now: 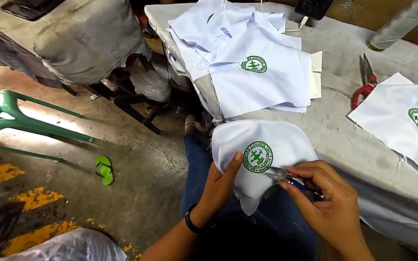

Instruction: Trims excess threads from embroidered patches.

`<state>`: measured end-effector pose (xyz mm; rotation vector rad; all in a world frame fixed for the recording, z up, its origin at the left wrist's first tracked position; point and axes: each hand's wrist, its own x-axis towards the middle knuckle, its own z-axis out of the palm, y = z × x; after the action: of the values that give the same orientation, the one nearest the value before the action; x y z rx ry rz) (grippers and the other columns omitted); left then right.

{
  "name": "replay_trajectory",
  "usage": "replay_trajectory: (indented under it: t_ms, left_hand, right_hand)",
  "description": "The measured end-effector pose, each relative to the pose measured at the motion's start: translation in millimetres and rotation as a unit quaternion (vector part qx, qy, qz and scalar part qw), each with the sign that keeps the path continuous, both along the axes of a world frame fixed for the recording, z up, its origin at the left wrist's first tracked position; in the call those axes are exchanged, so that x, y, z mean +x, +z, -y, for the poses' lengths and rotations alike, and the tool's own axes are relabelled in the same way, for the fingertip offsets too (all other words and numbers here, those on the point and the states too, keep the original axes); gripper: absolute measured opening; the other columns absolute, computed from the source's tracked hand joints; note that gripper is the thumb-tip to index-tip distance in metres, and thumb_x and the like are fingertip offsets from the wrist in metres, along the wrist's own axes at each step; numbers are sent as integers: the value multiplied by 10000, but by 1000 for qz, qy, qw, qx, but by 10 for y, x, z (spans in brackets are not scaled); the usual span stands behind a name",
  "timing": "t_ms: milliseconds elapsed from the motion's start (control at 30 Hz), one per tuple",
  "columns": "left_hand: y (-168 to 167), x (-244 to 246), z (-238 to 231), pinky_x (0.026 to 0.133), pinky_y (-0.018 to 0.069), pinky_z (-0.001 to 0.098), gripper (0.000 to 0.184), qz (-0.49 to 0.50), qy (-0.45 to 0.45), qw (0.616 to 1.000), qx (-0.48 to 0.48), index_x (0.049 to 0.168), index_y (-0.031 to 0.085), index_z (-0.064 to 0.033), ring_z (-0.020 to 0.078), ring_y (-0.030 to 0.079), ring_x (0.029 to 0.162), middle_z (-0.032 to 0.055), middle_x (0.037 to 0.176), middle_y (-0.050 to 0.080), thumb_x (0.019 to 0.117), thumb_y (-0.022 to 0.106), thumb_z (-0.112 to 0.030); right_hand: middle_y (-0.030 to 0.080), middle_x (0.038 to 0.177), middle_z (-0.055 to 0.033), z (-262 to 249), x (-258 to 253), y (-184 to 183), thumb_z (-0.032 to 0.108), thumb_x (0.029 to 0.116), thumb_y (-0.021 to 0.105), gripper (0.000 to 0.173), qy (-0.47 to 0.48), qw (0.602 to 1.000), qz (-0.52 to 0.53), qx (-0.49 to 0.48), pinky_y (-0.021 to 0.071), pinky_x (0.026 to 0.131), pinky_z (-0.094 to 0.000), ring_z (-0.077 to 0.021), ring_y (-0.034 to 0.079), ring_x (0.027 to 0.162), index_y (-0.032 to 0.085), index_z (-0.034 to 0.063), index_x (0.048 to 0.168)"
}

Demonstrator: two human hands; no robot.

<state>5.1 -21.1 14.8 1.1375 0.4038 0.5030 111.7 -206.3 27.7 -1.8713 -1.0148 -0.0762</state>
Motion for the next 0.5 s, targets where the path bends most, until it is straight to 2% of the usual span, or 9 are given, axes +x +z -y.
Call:
replay_trajectory:
  t_ms: [167, 367, 500]
  left_hand:
    - [-23, 5, 7, 893, 600, 282, 168, 5, -6, 999, 47, 1166, 617, -74, 43, 711, 940, -54, 991, 736, 1057, 493, -104]
    - [-26, 10, 26, 887, 602, 280, 159, 7, -20, 998, 56, 1143, 624, -71, 42, 712, 932, -57, 979, 735, 1055, 493, -92]
    - [-20, 7, 25, 900, 597, 286, 179, -9, -32, 999, 38, 1176, 606, -60, 46, 707, 949, -45, 996, 729, 1062, 478, -111]
  right_hand:
    - [681, 937, -53, -48, 58, -3, 237, 922, 755, 207, -4, 1000, 25, 6, 468, 720, -99, 1, 602, 870, 782, 43, 988]
    - [704, 937, -50, -90, 100, -36, 240, 939, 734, 191, 3, 999, 33, -8, 500, 748, -143, -35, 630, 888, 792, 60, 965]
    - [717, 922, -44, -102, 112, -57, 242, 952, 717, 186, 4, 999, 36, -20, 506, 742, -168, -49, 644, 878, 791, 76, 914]
